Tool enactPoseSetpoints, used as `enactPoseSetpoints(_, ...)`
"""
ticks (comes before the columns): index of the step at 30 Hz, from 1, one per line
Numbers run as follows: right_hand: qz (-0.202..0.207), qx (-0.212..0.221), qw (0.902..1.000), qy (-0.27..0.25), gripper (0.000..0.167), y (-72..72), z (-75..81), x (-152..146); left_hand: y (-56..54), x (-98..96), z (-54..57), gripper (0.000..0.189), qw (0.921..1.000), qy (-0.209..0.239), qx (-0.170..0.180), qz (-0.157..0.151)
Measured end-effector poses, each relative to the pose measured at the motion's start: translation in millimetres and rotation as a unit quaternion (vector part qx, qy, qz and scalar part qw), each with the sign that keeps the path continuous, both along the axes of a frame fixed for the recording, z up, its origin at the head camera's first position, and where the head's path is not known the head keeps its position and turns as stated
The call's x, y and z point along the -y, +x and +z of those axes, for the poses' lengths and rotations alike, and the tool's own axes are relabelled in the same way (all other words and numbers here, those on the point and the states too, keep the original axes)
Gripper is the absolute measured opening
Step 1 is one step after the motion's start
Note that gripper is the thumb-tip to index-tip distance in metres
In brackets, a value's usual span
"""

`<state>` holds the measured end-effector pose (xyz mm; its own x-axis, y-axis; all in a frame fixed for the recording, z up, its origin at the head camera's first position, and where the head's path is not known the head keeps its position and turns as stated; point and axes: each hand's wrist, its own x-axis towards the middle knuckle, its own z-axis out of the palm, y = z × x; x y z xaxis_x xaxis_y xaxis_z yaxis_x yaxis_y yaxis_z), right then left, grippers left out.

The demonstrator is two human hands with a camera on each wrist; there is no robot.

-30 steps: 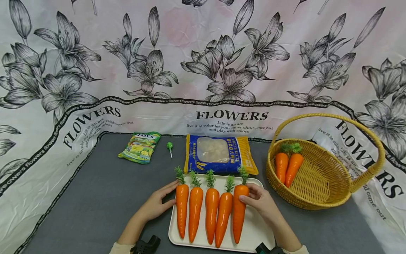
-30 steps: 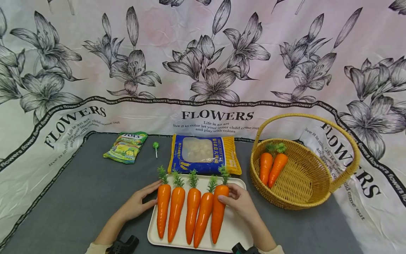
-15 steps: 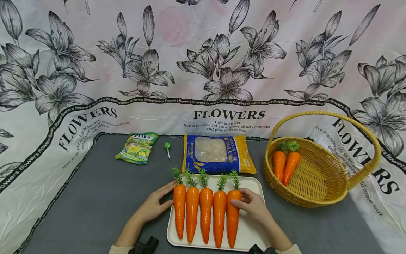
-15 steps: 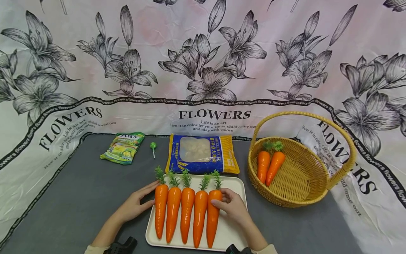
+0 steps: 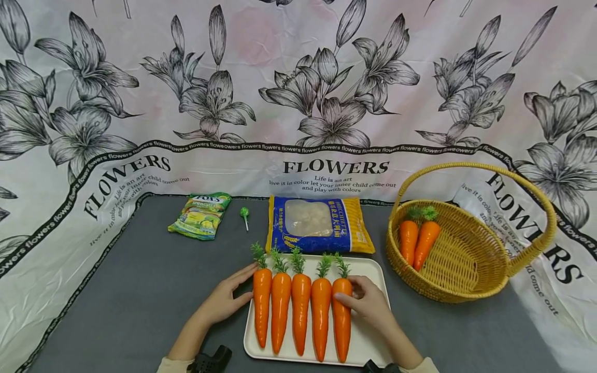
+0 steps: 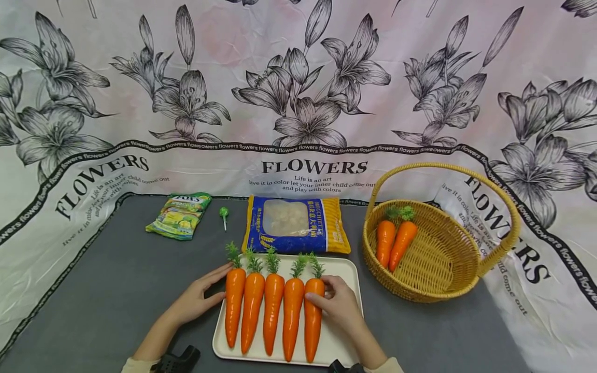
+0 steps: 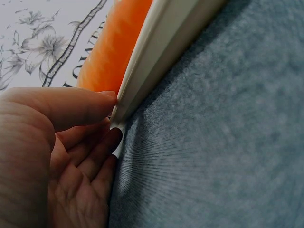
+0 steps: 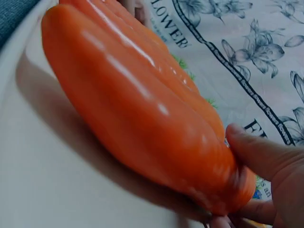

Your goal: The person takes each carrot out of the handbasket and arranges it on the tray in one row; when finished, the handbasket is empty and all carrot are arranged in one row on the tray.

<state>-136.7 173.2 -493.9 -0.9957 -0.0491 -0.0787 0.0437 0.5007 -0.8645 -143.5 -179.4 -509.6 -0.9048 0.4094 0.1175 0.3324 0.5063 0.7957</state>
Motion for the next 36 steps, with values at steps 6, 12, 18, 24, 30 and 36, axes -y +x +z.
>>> enactPoseSetpoints(6,-0.005,0.002,0.9986,0.053,0.052,-0.3,3.2,1,-0.7,-0.1,0.2,0.054,1.0,0.0,-0.001,0.002)
enactPoseSetpoints(12,0.011,0.03,0.9992,0.025,0.052,-0.2,8.7,-6,-0.2,0.3,-1.6,0.056,0.9999,0.006,0.014,0.005)
enactPoseSetpoints(18,0.022,0.059,0.9978,-0.021,0.048,-2.0,12.7,-18,-0.5,0.3,-1.3,0.056,0.9999,0.003,0.012,0.009)
enactPoseSetpoints(24,0.028,0.045,0.9979,-0.038,0.048,-2.5,14.5,-26,-0.6,-0.1,-1.1,0.057,0.9998,0.0,0.017,0.005)
enactPoseSetpoints(30,0.02,0.028,0.9981,-0.051,0.049,-4.4,15.1,-31,-0.9,0.2,-1.6,0.057,0.9998,-0.001,0.018,0.003)
enactPoseSetpoints(36,0.013,0.017,0.9971,-0.073,0.051,-3.7,19.6,-34,-1.4,1.3,-3.9,0.057,0.9999,-0.005,0.016,0.005)
